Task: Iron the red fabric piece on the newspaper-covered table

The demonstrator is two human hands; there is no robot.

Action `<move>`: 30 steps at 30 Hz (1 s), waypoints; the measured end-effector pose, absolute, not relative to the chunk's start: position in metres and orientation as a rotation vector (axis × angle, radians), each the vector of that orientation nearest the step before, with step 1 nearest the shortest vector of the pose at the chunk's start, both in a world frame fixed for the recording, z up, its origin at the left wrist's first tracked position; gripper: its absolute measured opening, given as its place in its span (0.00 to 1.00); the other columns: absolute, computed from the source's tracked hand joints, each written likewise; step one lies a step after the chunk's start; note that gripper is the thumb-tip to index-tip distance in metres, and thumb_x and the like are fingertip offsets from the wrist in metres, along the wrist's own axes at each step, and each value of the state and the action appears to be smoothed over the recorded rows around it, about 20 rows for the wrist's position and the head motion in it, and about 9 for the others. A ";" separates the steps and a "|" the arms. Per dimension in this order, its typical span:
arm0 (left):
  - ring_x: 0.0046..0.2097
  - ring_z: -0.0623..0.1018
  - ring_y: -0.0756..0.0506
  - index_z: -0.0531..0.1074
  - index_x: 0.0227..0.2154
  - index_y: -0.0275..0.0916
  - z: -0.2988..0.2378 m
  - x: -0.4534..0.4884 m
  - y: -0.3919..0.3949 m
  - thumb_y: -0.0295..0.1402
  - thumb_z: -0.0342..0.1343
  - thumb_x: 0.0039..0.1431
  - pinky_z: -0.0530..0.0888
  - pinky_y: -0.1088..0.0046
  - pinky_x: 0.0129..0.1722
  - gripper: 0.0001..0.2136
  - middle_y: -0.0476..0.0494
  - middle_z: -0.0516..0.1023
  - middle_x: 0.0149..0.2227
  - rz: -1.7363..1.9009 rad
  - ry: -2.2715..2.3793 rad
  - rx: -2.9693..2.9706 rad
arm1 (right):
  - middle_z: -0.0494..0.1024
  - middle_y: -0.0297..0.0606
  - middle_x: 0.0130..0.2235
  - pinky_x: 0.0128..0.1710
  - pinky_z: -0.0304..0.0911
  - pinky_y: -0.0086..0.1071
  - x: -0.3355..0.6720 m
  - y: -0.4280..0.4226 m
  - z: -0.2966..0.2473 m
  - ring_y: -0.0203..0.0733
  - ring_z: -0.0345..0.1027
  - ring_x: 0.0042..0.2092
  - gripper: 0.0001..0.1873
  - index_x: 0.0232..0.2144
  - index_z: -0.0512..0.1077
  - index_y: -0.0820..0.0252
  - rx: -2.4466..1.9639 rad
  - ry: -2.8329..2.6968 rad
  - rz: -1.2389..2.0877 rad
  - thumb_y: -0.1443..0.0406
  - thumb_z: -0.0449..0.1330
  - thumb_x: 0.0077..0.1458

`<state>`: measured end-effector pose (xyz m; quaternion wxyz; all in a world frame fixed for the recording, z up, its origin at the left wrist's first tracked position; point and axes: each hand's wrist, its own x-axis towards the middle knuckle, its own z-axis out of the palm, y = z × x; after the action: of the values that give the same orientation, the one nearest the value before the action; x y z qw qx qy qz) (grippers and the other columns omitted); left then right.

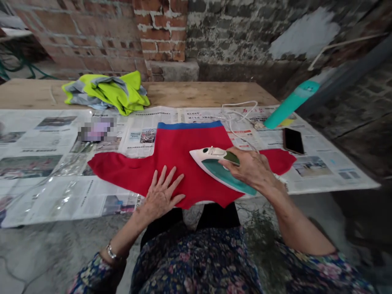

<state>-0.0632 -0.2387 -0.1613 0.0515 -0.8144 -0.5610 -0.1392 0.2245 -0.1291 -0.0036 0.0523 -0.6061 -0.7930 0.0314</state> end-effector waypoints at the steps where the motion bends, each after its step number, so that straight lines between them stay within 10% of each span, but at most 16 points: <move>1: 0.79 0.60 0.24 0.65 0.76 0.50 -0.162 -0.061 -0.240 0.53 0.57 0.73 0.63 0.36 0.74 0.33 0.34 0.65 0.78 -0.436 -1.728 -2.464 | 0.89 0.43 0.45 0.42 0.66 0.41 0.222 -0.133 -0.005 0.58 0.81 0.48 0.15 0.49 0.83 0.47 -1.782 -2.436 0.095 0.52 0.62 0.67; 9: 0.79 0.54 0.16 0.60 0.78 0.48 -0.169 -0.046 -0.238 0.68 0.62 0.60 0.58 0.26 0.74 0.50 0.31 0.58 0.80 -0.488 -1.816 -2.425 | 0.89 0.45 0.45 0.43 0.70 0.46 0.237 -0.127 -0.020 0.64 0.82 0.49 0.21 0.51 0.85 0.44 -1.762 -2.399 0.056 0.46 0.61 0.65; 15: 0.80 0.56 0.20 0.65 0.75 0.57 -0.156 -0.049 -0.240 0.62 0.60 0.67 0.59 0.24 0.72 0.38 0.38 0.59 0.81 -0.491 -1.656 -2.594 | 0.88 0.56 0.47 0.46 0.71 0.53 0.258 -0.100 -0.013 0.69 0.81 0.51 0.28 0.55 0.84 0.54 -2.034 -2.194 -0.030 0.45 0.57 0.67; 21: 0.74 0.71 0.36 0.79 0.64 0.51 -0.151 -0.057 -0.240 0.52 0.64 0.69 0.63 0.46 0.77 0.25 0.41 0.81 0.67 -0.620 -1.402 -2.838 | 0.88 0.56 0.45 0.47 0.70 0.52 0.245 -0.116 -0.011 0.68 0.81 0.50 0.26 0.52 0.84 0.55 -1.905 -2.274 -0.100 0.46 0.58 0.67; 30: 0.57 0.81 0.38 0.85 0.56 0.46 -0.161 -0.057 -0.245 0.49 0.65 0.70 0.78 0.57 0.61 0.19 0.38 0.87 0.53 -0.741 -1.364 -2.795 | 0.90 0.47 0.47 0.46 0.69 0.40 0.158 -0.152 -0.005 0.57 0.83 0.51 0.19 0.53 0.83 0.52 -1.475 -2.665 0.139 0.51 0.61 0.69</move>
<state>-0.0566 -0.2455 -0.1606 -0.0277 -0.8740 -0.4264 -0.2315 0.1576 -0.1518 -0.0045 0.0461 -0.4832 -0.8731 0.0455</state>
